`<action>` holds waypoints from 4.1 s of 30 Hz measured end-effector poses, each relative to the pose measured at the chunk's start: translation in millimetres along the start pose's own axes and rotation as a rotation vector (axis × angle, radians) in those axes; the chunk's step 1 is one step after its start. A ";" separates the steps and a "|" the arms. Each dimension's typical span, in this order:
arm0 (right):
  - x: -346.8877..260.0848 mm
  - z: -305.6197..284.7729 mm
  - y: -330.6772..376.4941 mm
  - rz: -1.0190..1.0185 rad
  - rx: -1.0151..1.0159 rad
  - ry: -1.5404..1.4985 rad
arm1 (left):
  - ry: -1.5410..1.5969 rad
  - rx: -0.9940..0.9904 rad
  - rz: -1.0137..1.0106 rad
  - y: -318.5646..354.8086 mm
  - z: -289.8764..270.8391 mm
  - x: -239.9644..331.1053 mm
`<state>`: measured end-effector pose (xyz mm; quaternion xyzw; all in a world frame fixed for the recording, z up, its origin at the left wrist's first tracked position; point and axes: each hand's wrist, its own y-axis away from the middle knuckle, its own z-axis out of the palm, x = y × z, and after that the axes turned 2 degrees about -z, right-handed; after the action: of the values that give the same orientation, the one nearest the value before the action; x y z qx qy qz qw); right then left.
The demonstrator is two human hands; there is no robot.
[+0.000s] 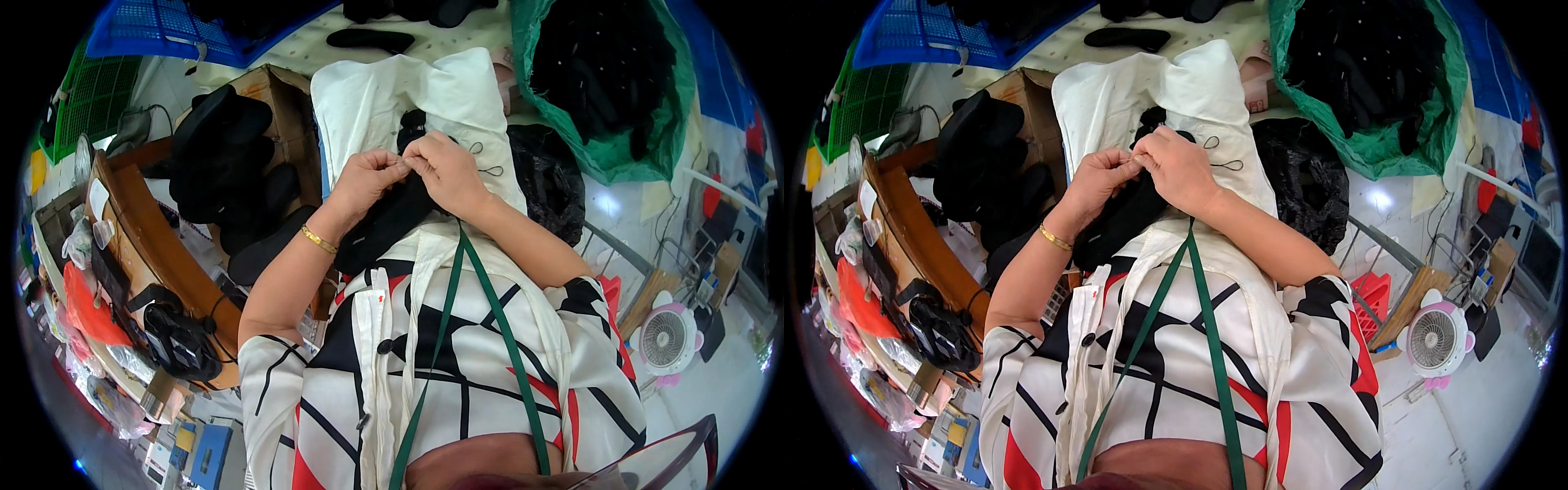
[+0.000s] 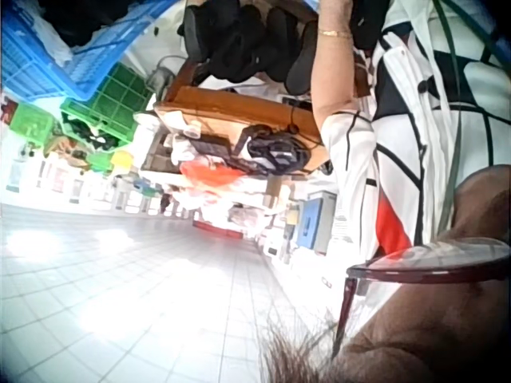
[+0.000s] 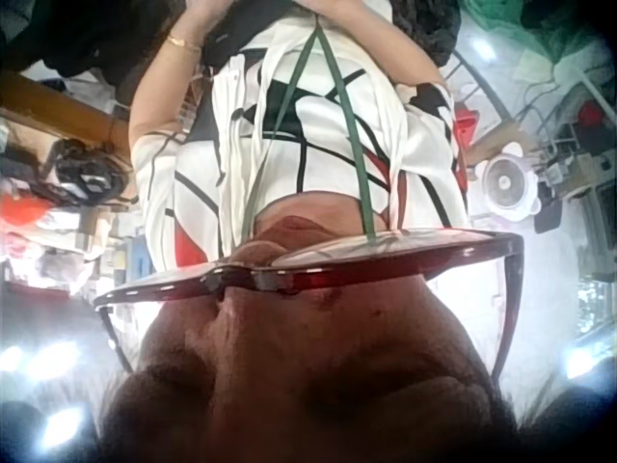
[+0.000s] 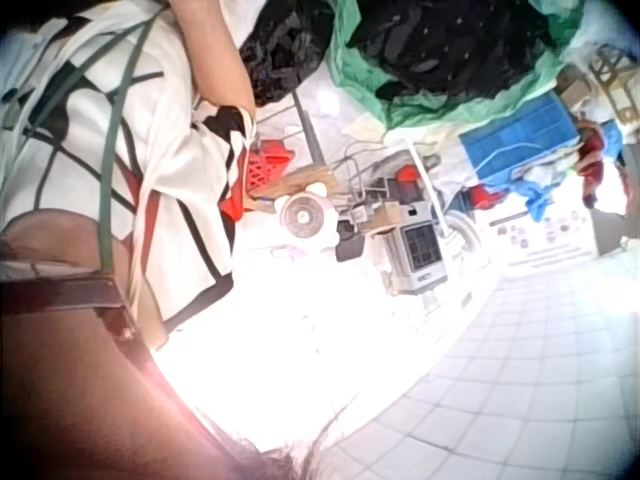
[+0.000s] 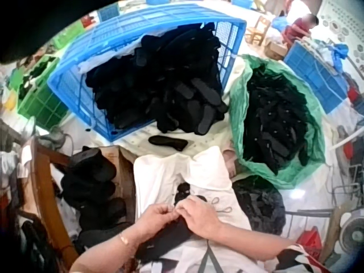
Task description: The person is sitting on the floor in a workshop environment, sewing black shoe parts by hand. They use a needle and thread to stitch the edges of the shoe components, pulling the thread tight after each stitch. The person handles multiple shoe parts, picking them up from a pile and placing them back down after sewing.
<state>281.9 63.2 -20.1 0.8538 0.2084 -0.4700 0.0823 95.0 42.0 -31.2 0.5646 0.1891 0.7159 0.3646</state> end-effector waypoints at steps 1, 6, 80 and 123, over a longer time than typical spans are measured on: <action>2.4 1.2 2.6 0.029 0.000 -0.076 | 0.006 0.007 0.012 0.7 0.3 -0.3; 5.8 -32.3 26.7 0.617 -0.035 -0.946 | 0.136 0.022 -0.032 1.7 -7.1 -0.3; 1.7 -38.5 24.2 -0.077 -0.050 0.091 | -0.186 0.077 -0.156 26.7 25.3 37.5; 163.4 -223.3 98.4 0.525 1.313 -1.243 | -1.506 0.457 0.939 14.2 28.4 13.5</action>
<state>573.1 95.3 -40.7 0.3450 -0.3788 -0.8312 -0.2158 116.2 38.5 -4.2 0.9595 -0.2103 0.1785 -0.0575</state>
